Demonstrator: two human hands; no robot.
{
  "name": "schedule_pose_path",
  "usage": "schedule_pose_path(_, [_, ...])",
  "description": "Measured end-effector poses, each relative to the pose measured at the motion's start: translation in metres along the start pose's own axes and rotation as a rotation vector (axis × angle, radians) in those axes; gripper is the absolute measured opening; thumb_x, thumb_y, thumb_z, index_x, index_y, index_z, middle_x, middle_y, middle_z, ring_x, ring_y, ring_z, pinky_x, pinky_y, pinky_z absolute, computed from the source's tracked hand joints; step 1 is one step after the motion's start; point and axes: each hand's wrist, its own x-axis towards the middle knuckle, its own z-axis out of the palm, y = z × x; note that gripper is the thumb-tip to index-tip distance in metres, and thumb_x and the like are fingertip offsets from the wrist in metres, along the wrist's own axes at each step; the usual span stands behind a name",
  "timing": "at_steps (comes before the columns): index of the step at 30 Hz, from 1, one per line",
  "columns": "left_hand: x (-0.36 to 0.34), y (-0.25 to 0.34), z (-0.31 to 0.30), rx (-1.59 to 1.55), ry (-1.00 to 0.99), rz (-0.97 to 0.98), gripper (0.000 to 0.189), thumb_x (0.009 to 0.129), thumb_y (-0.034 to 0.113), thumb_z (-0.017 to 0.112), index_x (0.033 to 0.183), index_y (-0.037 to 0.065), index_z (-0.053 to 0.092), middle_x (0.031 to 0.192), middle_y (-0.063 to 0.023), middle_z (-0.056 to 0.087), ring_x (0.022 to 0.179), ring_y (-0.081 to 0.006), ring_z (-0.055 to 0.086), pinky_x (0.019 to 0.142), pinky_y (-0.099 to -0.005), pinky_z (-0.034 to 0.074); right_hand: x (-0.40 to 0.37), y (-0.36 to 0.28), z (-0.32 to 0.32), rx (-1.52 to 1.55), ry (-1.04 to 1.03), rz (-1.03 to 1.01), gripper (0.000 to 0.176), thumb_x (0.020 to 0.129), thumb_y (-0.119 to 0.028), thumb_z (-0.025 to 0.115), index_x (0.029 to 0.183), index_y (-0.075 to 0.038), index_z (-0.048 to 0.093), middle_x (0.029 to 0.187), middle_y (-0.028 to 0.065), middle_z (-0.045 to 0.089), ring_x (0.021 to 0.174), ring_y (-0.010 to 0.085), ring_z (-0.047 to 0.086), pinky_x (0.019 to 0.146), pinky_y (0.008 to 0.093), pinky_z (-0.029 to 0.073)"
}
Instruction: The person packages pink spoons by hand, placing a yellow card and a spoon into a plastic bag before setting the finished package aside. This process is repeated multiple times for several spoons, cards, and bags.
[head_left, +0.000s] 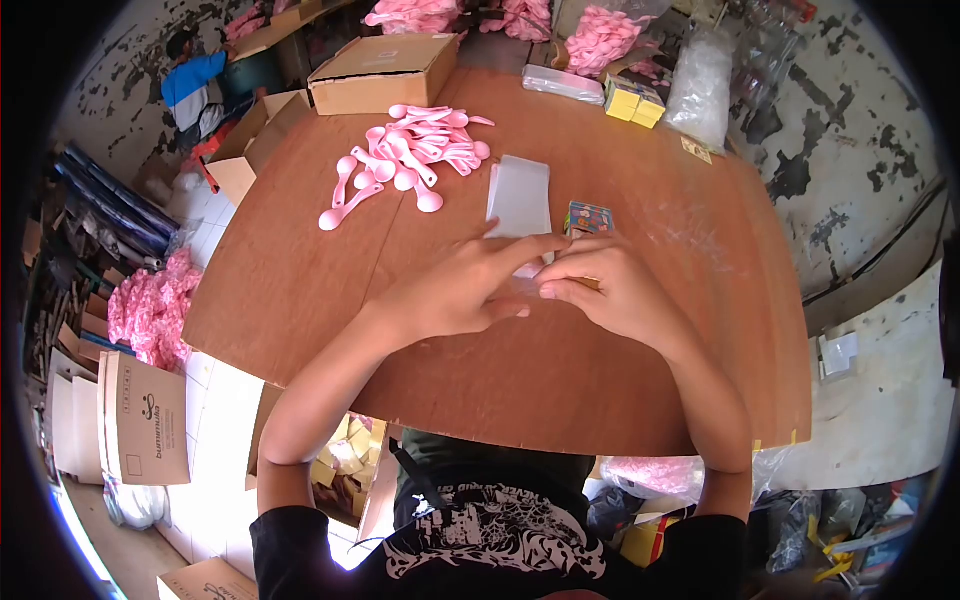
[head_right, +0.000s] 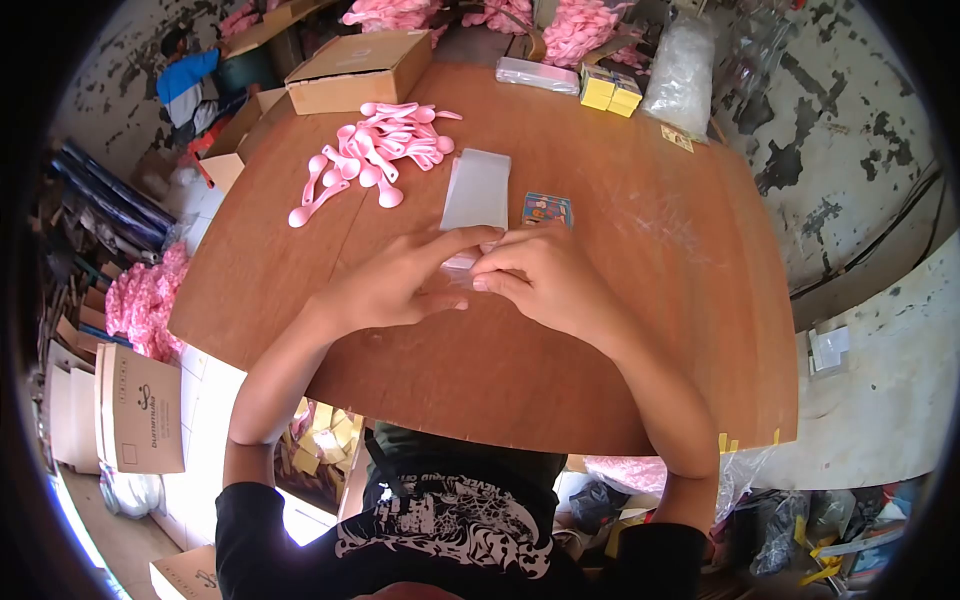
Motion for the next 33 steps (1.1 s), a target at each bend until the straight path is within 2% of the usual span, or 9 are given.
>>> schedule_pose_path(4, [-0.002, -0.009, 0.004, -0.381, -0.133, -0.251, 0.05, 0.081, 0.001, 0.07, 0.128, 0.003, 0.05, 0.097, -0.0121, 0.069, 0.089, -0.0221, 0.068, 0.082, -0.0363, 0.053, -0.011, 0.009, -0.014, 0.064, 0.095, 0.127, 0.011, 0.079, -0.01, 0.071, 0.086, -0.001, 0.072, 0.078, 0.0113, 0.068, 0.078, 0.0298, 0.064, 0.067, 0.036, 0.048])
schedule_pose_path(10, [-0.015, -0.022, 0.008, -0.983, 0.186, -0.446, 0.037, 0.086, 0.0, 0.068, 0.12, -0.001, 0.053, 0.101, -0.012, 0.068, 0.093, -0.0158, 0.066, 0.074, -0.0306, 0.06, -0.028, 0.065, -0.007, -0.424, 0.212, 0.133, 0.015, 0.079, -0.01, 0.072, 0.091, -0.001, 0.072, 0.094, 0.0135, 0.068, 0.08, 0.0316, 0.065, 0.071, 0.0385, 0.052])
schedule_pose_path(13, [-0.009, -0.021, 0.007, -0.948, 0.274, -0.546, 0.04, 0.085, -0.003, 0.068, 0.122, -0.001, 0.052, 0.101, -0.012, 0.069, 0.083, -0.0155, 0.067, 0.069, -0.0282, 0.059, -0.031, 0.063, -0.011, -0.427, 0.182, 0.206, 0.021, 0.076, -0.007, 0.074, 0.095, 0.0, 0.071, 0.094, 0.0125, 0.068, 0.087, 0.0314, 0.065, 0.075, 0.0374, 0.052])
schedule_pose_path(19, [-0.014, -0.028, 0.013, -0.875, 0.278, -0.646, 0.032, 0.095, 0.012, 0.06, 0.122, -0.004, 0.052, 0.103, -0.0163, 0.07, 0.082, -0.0134, 0.068, 0.065, -0.0226, 0.054, -0.036, 0.061, -0.014, -0.318, 0.201, 0.147, 0.017, 0.079, -0.005, 0.071, 0.096, -0.002, 0.07, 0.088, 0.0121, 0.067, 0.072, 0.0247, 0.064, 0.066, 0.0333, 0.052])
schedule_pose_path(21, [-0.014, -0.028, 0.017, -0.831, 0.307, -0.597, 0.034, 0.095, 0.012, 0.061, 0.123, -0.005, 0.053, 0.102, -0.0149, 0.071, 0.08, -0.0108, 0.067, 0.067, -0.0226, 0.053, -0.033, 0.033, -0.015, -0.256, 0.538, 0.293, 0.012, 0.085, -0.006, 0.069, 0.094, 0.001, 0.068, 0.08, 0.0093, 0.065, 0.064, 0.0157, 0.062, 0.06, 0.0267, 0.049])
schedule_pose_path(22, [-0.016, -0.032, 0.019, -0.838, 0.29, -0.611, 0.035, 0.094, 0.01, 0.062, 0.123, -0.006, 0.053, 0.103, -0.0133, 0.071, 0.081, -0.0101, 0.067, 0.071, -0.024, 0.053, -0.033, 0.031, -0.016, -0.254, 0.532, 0.29, 0.012, 0.085, -0.006, 0.069, 0.094, 0.001, 0.068, 0.08, 0.0093, 0.065, 0.064, 0.0157, 0.062, 0.06, 0.0267, 0.049])
schedule_pose_path(24, [-0.018, -0.033, 0.022, -0.839, 0.236, -0.632, 0.034, 0.093, 0.009, 0.062, 0.123, -0.007, 0.054, 0.103, -0.0128, 0.071, 0.081, -0.01, 0.066, 0.072, -0.0241, 0.053, -0.034, 0.026, -0.018, 0.07, 0.785, 0.101, 0.013, 0.09, -0.009, 0.066, 0.094, 0.003, 0.067, 0.079, 0.0059, 0.064, 0.064, 0.0088, 0.059, 0.059, 0.0221, 0.047])
schedule_pose_path(28, [-0.017, -0.025, 0.03, -0.855, 0.084, -0.622, 0.03, 0.092, 0.007, 0.063, 0.119, -0.005, 0.059, 0.102, -0.0105, 0.071, 0.083, -0.0084, 0.065, 0.073, -0.0232, 0.051, -0.037, 0.01, -0.012, 0.362, 0.658, 0.167, 0.017, 0.093, -0.013, 0.065, 0.095, 0.004, 0.067, 0.081, 0.0046, 0.065, 0.062, 0.0067, 0.058, 0.057, 0.0202, 0.047])
schedule_pose_path(33, [-0.018, -0.016, 0.035, -0.886, 0.001, -0.553, 0.028, 0.093, 0.008, 0.062, 0.118, -0.004, 0.06, 0.098, -0.0077, 0.071, 0.083, -0.0072, 0.062, 0.074, -0.0235, 0.051, -0.036, 0.02, -0.011, 0.295, 0.564, 0.24, 0.018, 0.091, -0.015, 0.067, 0.096, 0.002, 0.068, 0.078, 0.004, 0.066, 0.06, 0.0057, 0.056, 0.053, 0.0197, 0.044])
